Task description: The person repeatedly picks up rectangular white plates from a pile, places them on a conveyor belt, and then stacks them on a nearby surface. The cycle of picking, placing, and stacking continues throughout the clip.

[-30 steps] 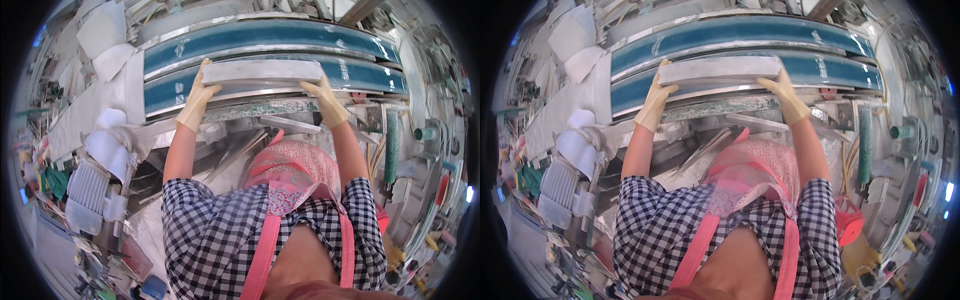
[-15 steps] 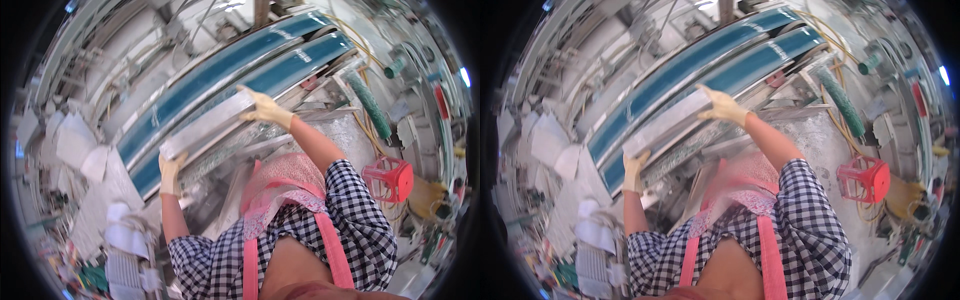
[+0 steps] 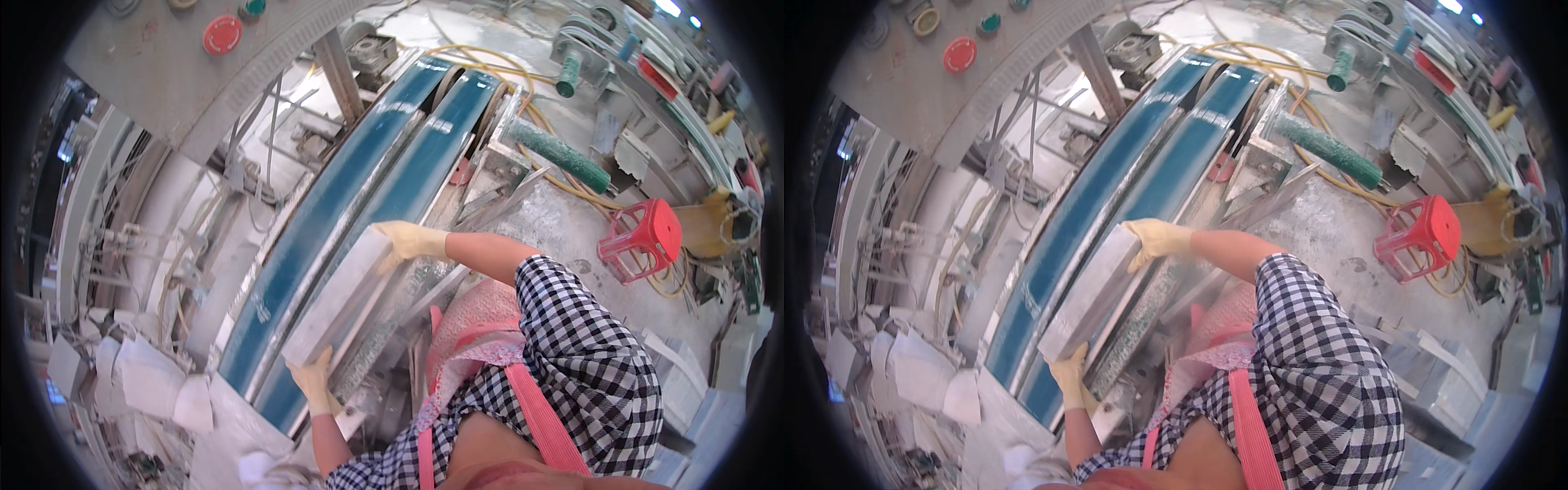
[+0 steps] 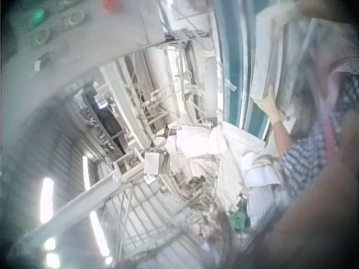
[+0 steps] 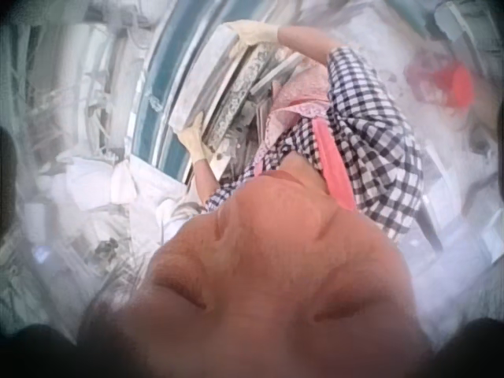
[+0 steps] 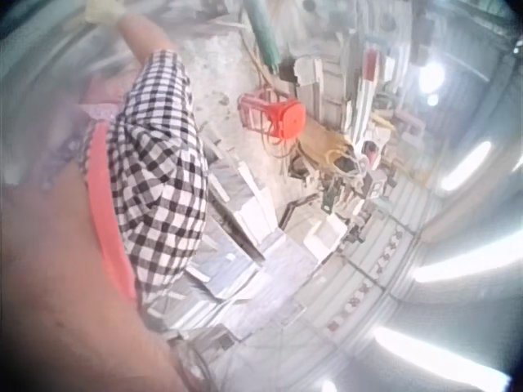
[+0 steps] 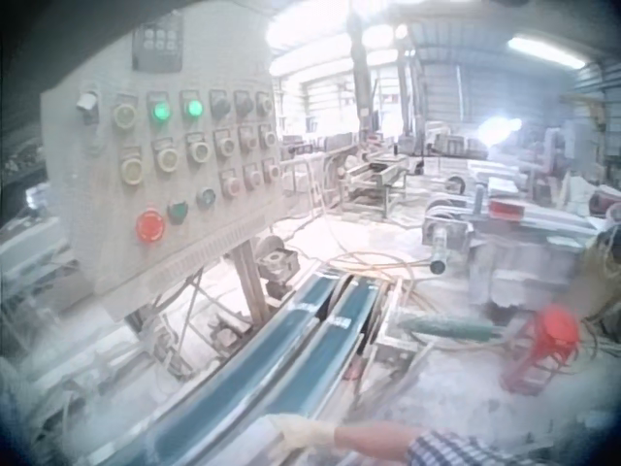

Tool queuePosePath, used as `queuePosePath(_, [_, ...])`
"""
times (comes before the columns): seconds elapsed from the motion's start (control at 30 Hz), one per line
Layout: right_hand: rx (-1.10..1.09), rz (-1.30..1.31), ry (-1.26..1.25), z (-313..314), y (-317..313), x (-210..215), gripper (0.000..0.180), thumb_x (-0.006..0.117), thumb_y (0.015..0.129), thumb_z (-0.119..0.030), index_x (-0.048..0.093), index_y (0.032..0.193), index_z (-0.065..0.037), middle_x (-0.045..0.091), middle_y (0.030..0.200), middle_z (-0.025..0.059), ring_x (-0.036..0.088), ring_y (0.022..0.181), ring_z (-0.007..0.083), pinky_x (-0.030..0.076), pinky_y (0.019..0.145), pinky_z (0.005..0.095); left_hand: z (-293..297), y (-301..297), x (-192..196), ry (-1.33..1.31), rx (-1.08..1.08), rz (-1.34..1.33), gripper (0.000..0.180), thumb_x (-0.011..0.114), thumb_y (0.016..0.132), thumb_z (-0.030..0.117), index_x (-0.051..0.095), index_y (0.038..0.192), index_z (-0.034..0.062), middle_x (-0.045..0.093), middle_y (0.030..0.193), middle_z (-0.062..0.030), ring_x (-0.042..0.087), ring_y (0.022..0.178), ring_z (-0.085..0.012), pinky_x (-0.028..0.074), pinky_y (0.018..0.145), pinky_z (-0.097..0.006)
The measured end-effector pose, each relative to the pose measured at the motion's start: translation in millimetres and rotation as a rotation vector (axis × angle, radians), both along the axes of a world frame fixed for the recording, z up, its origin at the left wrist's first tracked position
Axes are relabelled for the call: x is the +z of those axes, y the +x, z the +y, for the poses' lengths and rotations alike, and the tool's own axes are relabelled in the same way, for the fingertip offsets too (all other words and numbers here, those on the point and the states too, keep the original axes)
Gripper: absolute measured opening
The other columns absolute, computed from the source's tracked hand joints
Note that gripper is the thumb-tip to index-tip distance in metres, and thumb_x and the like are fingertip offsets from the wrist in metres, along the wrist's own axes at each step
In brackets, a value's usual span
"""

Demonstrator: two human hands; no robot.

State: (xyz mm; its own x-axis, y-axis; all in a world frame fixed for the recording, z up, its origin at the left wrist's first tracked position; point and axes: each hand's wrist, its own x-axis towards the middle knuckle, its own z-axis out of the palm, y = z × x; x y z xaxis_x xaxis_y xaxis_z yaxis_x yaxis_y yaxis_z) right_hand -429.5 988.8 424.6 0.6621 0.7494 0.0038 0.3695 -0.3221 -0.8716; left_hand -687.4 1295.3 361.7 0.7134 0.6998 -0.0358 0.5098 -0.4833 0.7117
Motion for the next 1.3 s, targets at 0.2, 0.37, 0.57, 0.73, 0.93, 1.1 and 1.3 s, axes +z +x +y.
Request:
queuePosePath(0.2, [-0.067,-0.071,-0.281,4,4,13,0.089,0.092,0.063,-0.041,0.055,0.134,-0.002,0.064,0.118,0.025,0.061,0.115,0.0376,0.048,0.093,0.0405,12,11,2,-0.087,-0.149,-0.052,0.087,0.093,0.059,0.018,0.053,0.132,-0.006,0.061,0.128,-0.0209,0.06,0.116,-0.0338,0.047,0.1,-0.039])
queuePosePath(0.37, [0.027,0.035,0.035,-27,-29,30,0.052,0.078,0.079,-0.048,0.073,0.112,-0.007,0.072,0.103,0.0193,0.067,0.097,0.0323,0.05,0.08,0.0399,37,16,29,-0.294,-0.408,0.096,0.088,0.085,0.065,0.002,0.044,0.142,-0.0042,0.056,0.137,-0.0186,0.058,0.12,-0.0283,0.045,0.103,-0.037])
queuePosePath(0.57, [-0.411,0.404,-0.13,-132,-111,-18,0.065,0.066,0.086,-0.06,0.07,0.115,-0.002,0.072,0.107,0.0169,0.066,0.098,0.029,0.049,0.086,0.0375,-44,34,34,-0.835,-0.463,0.183,0.08,0.079,0.072,0.006,0.043,0.142,-0.0037,0.055,0.136,-0.0177,0.056,0.121,-0.0279,0.043,0.105,-0.039])
queuePosePath(0.73, [-1.039,0.5,-0.037,-196,-191,-59,0.072,0.064,0.085,-0.062,0.067,0.122,-0.001,0.069,0.117,0.0187,0.064,0.106,0.0293,0.047,0.094,0.0375,-123,104,30,-0.986,-0.612,0.271,0.074,0.074,0.077,0.01,0.042,0.142,-0.0036,0.055,0.136,-0.0174,0.056,0.121,-0.0278,0.042,0.106,-0.04])
queuePosePath(0.93, [-1.295,0.292,-0.04,-232,-310,-57,0.081,0.059,0.086,-0.067,0.064,0.125,0.004,0.063,0.125,0.0247,0.059,0.116,0.032,0.044,0.098,0.041,-233,180,31,-0.957,-1.168,0.604,0.065,0.067,0.085,0.021,0.043,0.14,-0.0045,0.055,0.134,-0.0169,0.056,0.119,-0.0275,0.042,0.105,-0.041])
queuePosePath(1.1, [-2.134,0.534,0.485,-232,-380,-3,0.064,0.075,0.081,-0.051,0.07,0.117,0.002,0.07,0.114,0.0171,0.062,0.113,0.0244,0.046,0.098,0.0354,-369,205,40,-0.93,-1.585,0.676,0.063,0.071,0.08,0.017,0.05,0.135,-0.0042,0.061,0.127,-0.0141,0.058,0.116,-0.0264,0.043,0.102,-0.039])
queuePosePath(1.3, [-2.669,0.327,1.069,-188,-410,41,0.042,0.07,0.091,-0.033,0.069,0.113,0.003,0.071,0.105,0.0069,0.067,0.093,0.0149,0.05,0.085,0.0278,-521,192,79,-0.727,-2.097,0.924,0.069,0.073,0.077,0.027,0.052,0.135,-0.0043,0.063,0.124,-0.0133,0.06,0.112,-0.0245,0.044,0.099,-0.037])
